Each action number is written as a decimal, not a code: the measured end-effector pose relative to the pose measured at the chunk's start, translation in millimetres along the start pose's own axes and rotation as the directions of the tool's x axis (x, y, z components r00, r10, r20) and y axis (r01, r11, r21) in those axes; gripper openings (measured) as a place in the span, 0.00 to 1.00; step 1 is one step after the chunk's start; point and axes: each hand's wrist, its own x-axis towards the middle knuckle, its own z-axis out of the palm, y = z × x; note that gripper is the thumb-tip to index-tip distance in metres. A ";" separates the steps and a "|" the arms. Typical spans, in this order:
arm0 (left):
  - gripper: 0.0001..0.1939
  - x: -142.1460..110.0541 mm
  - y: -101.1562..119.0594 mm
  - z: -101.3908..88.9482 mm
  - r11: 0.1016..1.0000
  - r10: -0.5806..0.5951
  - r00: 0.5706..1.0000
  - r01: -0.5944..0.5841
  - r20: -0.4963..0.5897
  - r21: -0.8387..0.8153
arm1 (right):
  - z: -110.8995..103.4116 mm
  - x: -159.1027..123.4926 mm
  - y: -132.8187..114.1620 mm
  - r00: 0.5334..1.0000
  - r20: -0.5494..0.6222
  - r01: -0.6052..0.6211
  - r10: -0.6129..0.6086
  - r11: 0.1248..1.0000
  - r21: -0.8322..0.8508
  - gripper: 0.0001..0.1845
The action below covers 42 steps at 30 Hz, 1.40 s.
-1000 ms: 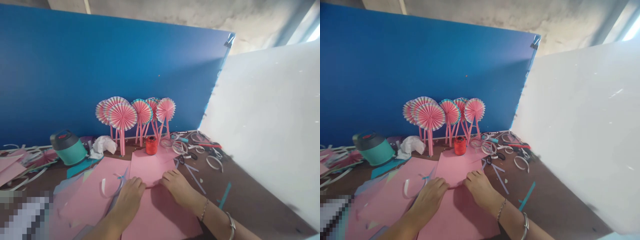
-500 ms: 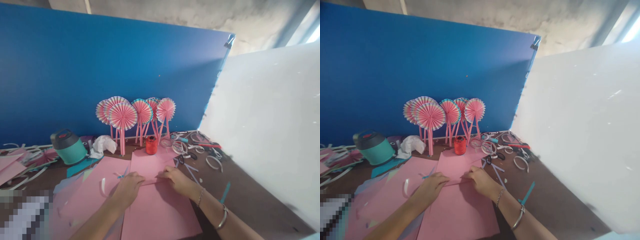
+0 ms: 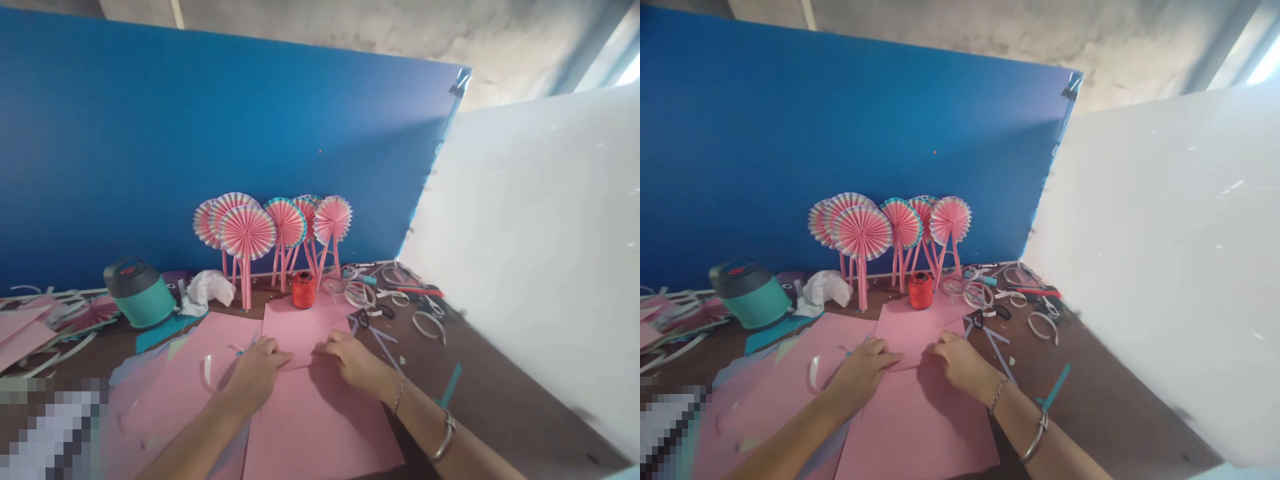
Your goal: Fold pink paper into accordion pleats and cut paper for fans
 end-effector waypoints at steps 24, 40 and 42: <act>0.24 -3.7 7.1 -4.6 0.970 0.192 0.981 -0.189 -0.004 0.155 | 4.3 -2.1 -23.4 0.997 0.056 0.062 -0.044 0.919 -0.389 0.08; 0.16 -8.8 -33.9 -3.7 0.992 0.112 0.906 -0.123 -0.408 -0.001 | -5.0 -8.2 -0.5 0.991 -0.112 0.072 -0.076 0.997 -0.042 0.16; 0.16 -8.2 -34.3 -4.3 0.990 0.018 0.877 -0.084 -0.479 -0.117 | -4.4 -5.6 1.8 0.968 -0.251 0.041 0.003 0.984 0.172 0.14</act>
